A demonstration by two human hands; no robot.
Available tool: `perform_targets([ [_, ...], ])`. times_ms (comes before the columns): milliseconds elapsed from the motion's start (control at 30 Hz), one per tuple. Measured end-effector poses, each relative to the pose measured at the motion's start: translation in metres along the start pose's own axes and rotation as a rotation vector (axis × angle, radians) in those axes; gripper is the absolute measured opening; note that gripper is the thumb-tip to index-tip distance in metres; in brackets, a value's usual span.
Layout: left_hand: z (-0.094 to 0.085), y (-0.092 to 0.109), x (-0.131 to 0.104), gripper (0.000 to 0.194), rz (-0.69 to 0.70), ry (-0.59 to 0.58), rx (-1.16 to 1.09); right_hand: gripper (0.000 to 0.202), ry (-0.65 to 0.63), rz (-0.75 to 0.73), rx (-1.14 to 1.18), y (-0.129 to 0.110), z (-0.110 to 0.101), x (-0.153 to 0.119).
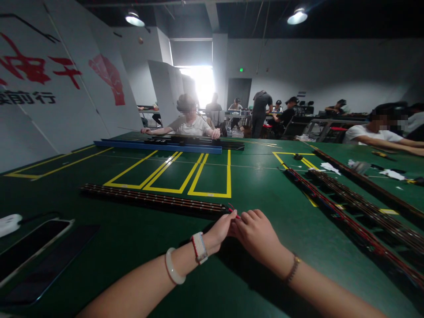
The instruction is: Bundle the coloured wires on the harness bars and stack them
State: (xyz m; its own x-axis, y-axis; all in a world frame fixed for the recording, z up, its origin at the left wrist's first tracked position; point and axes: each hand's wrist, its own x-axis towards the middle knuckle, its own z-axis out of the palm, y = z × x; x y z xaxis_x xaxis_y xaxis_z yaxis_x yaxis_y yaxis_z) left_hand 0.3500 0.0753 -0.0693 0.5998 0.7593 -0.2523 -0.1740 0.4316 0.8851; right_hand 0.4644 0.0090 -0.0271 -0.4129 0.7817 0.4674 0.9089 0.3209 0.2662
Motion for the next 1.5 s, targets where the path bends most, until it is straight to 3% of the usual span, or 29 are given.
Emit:
perform_targets([
  [100, -0.001, -0.002, 0.002, 0.046, 0.018, -0.046, 0.024, 0.016, -0.054, 0.092, 0.075, 0.005, -0.011, 0.003],
  [233, 0.001, 0.0, 0.0, 0.055, 0.04, -0.073, 0.131, 0.021, -0.262, 0.226, 0.17, 0.012, -0.013, 0.005],
  [400, 0.005, 0.004, -0.007, 0.054, 0.059, -0.089, 0.187, 0.019, -0.433, 0.231, 0.275, 0.022, -0.008, 0.007],
  [633, 0.006, 0.009, -0.01, 0.05, 0.021, -0.11, 0.225, 0.028, -0.325, 0.17, 0.152, 0.049, 0.004, 0.01],
  [867, 0.006, 0.01, -0.01, 0.044, 0.013, -0.112, 0.254, 0.031, -0.179, 0.076, 0.08, 0.066, 0.046, 0.001],
  [1033, 0.004, 0.011, -0.007, 0.038, -0.012, -0.107, 0.202, 0.028, -0.157, 0.022, 0.112, 0.064, 0.066, -0.002],
  [1267, 0.003, 0.016, -0.009, 0.03, -0.066, -0.174, 0.121, 0.025, -0.128, 0.065, 0.23, 0.062, 0.069, -0.005],
  [1500, -0.001, 0.022, -0.009, 0.037, -0.092, -0.196, 0.516, 0.026, -0.119, 0.084, 0.253, 0.061, 0.067, -0.006],
])
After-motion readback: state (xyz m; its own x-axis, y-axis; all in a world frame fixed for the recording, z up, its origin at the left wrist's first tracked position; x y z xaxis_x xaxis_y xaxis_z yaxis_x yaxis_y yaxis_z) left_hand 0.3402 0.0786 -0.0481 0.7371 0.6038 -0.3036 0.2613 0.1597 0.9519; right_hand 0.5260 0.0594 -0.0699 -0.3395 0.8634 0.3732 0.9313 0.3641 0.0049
